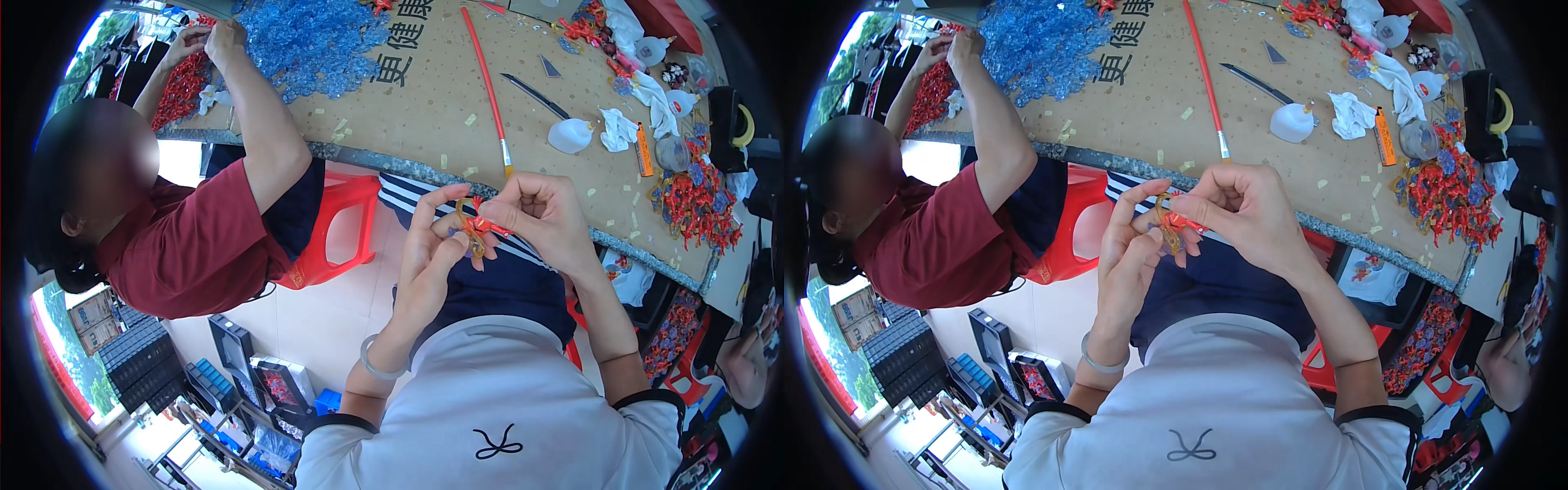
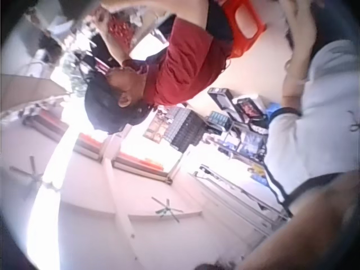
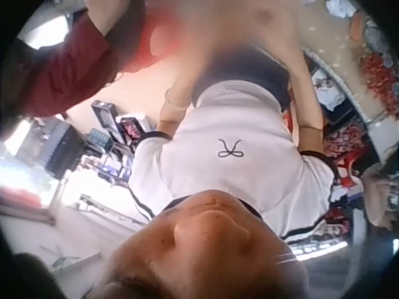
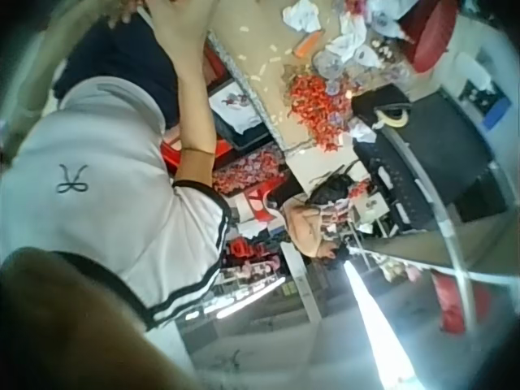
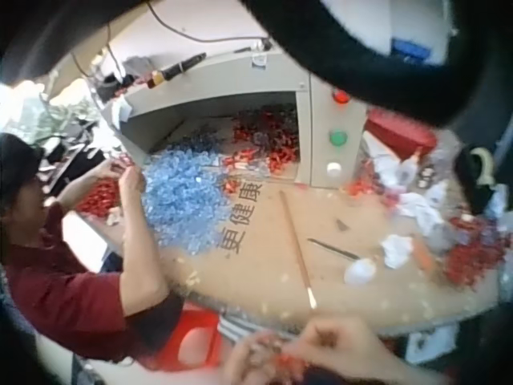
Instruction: The person applies glue to plastic figurine components with a glue bottle and attaches the pieces together by hand.
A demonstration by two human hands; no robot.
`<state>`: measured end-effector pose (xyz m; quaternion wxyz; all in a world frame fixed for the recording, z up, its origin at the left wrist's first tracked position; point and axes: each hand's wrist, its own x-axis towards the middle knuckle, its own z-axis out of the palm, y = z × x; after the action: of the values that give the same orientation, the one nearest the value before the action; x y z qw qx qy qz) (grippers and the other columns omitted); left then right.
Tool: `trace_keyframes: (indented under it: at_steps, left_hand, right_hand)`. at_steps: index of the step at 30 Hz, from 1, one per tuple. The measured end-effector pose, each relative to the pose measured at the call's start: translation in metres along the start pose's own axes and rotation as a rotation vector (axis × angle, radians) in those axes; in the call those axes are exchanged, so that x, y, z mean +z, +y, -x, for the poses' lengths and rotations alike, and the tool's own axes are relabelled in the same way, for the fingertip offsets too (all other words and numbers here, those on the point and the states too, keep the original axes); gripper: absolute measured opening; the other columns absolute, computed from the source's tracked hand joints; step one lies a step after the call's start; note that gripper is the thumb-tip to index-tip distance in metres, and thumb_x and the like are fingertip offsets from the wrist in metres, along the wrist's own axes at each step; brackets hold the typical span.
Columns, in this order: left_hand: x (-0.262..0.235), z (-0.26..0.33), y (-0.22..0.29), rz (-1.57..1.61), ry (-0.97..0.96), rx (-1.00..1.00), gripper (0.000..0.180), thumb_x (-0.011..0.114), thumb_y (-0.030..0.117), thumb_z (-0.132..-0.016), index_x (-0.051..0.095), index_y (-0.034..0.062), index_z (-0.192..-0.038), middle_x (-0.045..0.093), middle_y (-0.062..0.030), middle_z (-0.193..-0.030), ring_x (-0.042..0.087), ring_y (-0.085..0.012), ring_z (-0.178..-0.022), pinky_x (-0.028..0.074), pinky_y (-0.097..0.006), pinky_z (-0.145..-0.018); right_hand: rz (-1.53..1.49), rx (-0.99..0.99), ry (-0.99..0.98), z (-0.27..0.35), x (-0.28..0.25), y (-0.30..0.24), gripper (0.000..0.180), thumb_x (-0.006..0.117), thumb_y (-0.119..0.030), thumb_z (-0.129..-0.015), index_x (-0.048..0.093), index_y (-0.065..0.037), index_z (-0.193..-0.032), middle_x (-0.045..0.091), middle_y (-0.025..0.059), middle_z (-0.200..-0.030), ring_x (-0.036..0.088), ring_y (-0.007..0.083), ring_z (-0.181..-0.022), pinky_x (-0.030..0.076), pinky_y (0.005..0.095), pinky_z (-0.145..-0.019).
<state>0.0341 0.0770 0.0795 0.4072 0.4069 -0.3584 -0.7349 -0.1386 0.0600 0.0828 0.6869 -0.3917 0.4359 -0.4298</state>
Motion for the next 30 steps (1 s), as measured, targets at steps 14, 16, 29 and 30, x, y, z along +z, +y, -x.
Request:
trace_keyframes:
  at_steps: [14,16,29,30]
  left_hand:
    - [-0.007,0.012,0.005,-0.076,0.064,-0.01,0.044,0.054,0.0,-0.089,0.037,-0.003,-0.13,0.066,-0.0153,-0.093,0.065,-0.0169,-0.087,0.051,-0.025,-0.074]
    - [-0.007,0.014,0.0,-0.048,0.087,-0.014,0.044,0.056,-0.001,-0.088,0.04,-0.0049,-0.129,0.067,-0.0154,-0.093,0.065,-0.0169,-0.087,0.052,-0.025,-0.073]
    - [0.004,0.013,-0.014,-0.015,0.064,0.006,0.046,0.059,-0.004,-0.086,0.043,-0.0063,-0.129,0.066,-0.0127,-0.096,0.064,-0.0128,-0.087,0.053,-0.025,-0.076]
    - [0.004,0.012,-0.015,-0.019,0.058,0.004,0.046,0.059,-0.004,-0.086,0.043,-0.0063,-0.129,0.066,-0.0127,-0.096,0.064,-0.0128,-0.087,0.053,-0.025,-0.076]
  right_hand:
    - [0.279,-0.048,-0.122,-0.011,0.004,-0.005,0.012,0.067,-0.007,-0.086,0.064,0.003,-0.08,0.064,0.0036,-0.066,0.058,0.0028,-0.061,0.042,0.0165,-0.052]
    - [0.243,-0.041,-0.12,-0.01,0.005,0.001,0.013,0.067,-0.007,-0.085,0.063,0.003,-0.079,0.063,0.003,-0.066,0.056,0.0019,-0.06,0.041,0.0163,-0.052]
    - [0.39,-0.184,-0.24,-0.005,-0.013,-0.001,0.014,0.068,-0.006,-0.082,0.06,-0.001,-0.072,0.061,0.0013,-0.062,0.049,0.0034,-0.054,0.033,0.0193,-0.048]
    - [0.417,-0.194,-0.243,-0.005,-0.014,-0.002,0.015,0.068,-0.006,-0.082,0.06,-0.002,-0.071,0.06,0.0007,-0.061,0.049,0.0034,-0.054,0.033,0.019,-0.048]
